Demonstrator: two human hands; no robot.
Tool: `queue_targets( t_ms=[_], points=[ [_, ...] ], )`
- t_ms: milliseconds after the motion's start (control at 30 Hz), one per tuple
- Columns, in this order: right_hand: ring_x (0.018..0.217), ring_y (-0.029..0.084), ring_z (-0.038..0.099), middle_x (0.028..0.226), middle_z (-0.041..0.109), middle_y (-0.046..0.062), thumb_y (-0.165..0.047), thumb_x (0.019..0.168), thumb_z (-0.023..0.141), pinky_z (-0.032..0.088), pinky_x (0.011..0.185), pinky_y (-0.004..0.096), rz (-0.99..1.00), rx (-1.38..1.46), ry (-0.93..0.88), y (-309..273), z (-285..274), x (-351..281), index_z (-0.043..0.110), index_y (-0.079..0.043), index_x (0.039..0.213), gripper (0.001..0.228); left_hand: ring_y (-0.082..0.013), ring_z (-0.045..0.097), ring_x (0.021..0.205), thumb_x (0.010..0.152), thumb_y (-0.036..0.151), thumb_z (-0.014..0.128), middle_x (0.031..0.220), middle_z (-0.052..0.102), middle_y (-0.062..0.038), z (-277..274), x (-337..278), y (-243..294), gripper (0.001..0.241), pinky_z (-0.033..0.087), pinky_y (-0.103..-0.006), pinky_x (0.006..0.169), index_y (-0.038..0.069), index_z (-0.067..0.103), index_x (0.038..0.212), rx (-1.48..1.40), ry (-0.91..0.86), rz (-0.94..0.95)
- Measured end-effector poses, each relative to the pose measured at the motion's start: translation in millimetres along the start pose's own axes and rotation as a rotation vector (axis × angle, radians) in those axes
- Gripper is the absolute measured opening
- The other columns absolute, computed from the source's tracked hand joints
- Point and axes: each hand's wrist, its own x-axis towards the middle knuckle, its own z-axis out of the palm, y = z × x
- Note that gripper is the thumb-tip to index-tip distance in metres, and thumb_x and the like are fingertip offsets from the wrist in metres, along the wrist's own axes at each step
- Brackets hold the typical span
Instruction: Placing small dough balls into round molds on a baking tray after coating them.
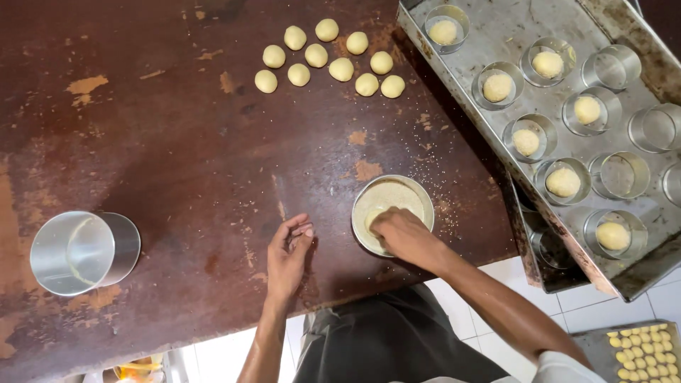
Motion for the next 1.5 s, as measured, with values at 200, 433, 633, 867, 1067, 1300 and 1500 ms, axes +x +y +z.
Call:
queue_targets(
  t_ms=[200,433,633,867,1067,1300,1500],
  points=[
    [0.092,0.028,0.076,0.09,0.077,0.005,-0.028,0.067,0.077,0.056,0.082,0.043,0.45,0.433,0.111,31.0,11.5,12.9,0.071,-0.016,0.103,0.039,-0.0201,0.072,0.1,0.094,0.01,0.072,0.109,0.078,-0.015,25.5,-7.9,1.5,0.025,0.06,-0.0339,0.089,0.007,0.077,0.118,0.03,-0.045,0.032],
    [0.092,0.031,0.073,0.112,0.067,0.026,-0.002,0.087,0.049,0.065,0.082,0.04,0.4,1.464,0.32,32.2,-4.9,-28.8,0.062,0.012,0.127,0.044,-0.0365,0.063,0.111,0.109,0.036,0.04,0.138,0.056,-0.03,88.9,13.5,-14.3,0.06,0.061,-0.0462,0.089,-0.002,0.041,0.154,-0.235,-0.474,-0.05],
    [0.105,0.022,0.065,0.123,0.056,0.012,-0.003,0.06,0.097,0.058,0.092,0.029,0.356,1.134,0.596,15.9,-23.6,-60.7,0.065,0.0,0.136,0.083,-0.0322,0.071,0.1,0.108,0.043,0.039,0.118,0.065,-0.027,132.3,19.3,-16.4,0.064,0.06,-0.0437,0.094,-0.008,0.055,0.143,-0.396,-0.563,-0.106],
    [0.103,0.026,0.065,0.114,0.065,0.007,-0.007,0.063,0.085,0.056,0.093,0.04,0.81,0.504,0.716,83.7,-125.5,-152.3,0.074,-0.019,0.121,0.06,-0.0355,0.061,0.124,0.096,0.015,0.058,0.132,0.059,-0.024,120.4,32.1,35.8,0.059,0.052,-0.0477,0.104,0.002,0.044,0.151,-0.105,-0.6,0.045],
    [0.092,0.027,0.061,0.108,0.067,0.018,0.01,0.082,0.071,0.051,0.074,0.036,0.988,0.449,0.812,220.7,-166.6,-237.1,0.065,-0.002,0.135,0.054,-0.0216,0.067,0.113,0.092,0.009,0.063,0.125,0.068,-0.013,93.5,75.5,26.0,0.05,0.059,-0.0374,0.101,0.007,0.054,0.142,0.044,-0.392,-0.045],
    [0.082,0.031,0.065,0.102,0.073,0.018,-0.005,0.08,0.081,0.051,0.076,0.041,1.086,0.142,0.579,286.6,-144.9,-245.9,0.072,-0.002,0.131,0.051,-0.0209,0.063,0.121,0.095,0.006,0.062,0.134,0.064,-0.014,89.3,98.8,33.8,0.046,0.052,-0.0312,0.104,0.0,0.054,0.139,-0.013,-0.314,-0.046],
    [0.078,0.033,0.072,0.098,0.079,0.015,-0.02,0.088,0.08,0.054,0.075,0.046,1.225,-0.095,0.394,309.4,-136.7,-246.8,0.072,-0.012,0.139,0.053,-0.0198,0.068,0.107,0.095,0.007,0.063,0.124,0.067,-0.017,98.3,121.0,31.1,0.047,0.056,-0.0299,0.096,-0.001,0.053,0.14,-0.015,-0.297,-0.071]
  ],
)
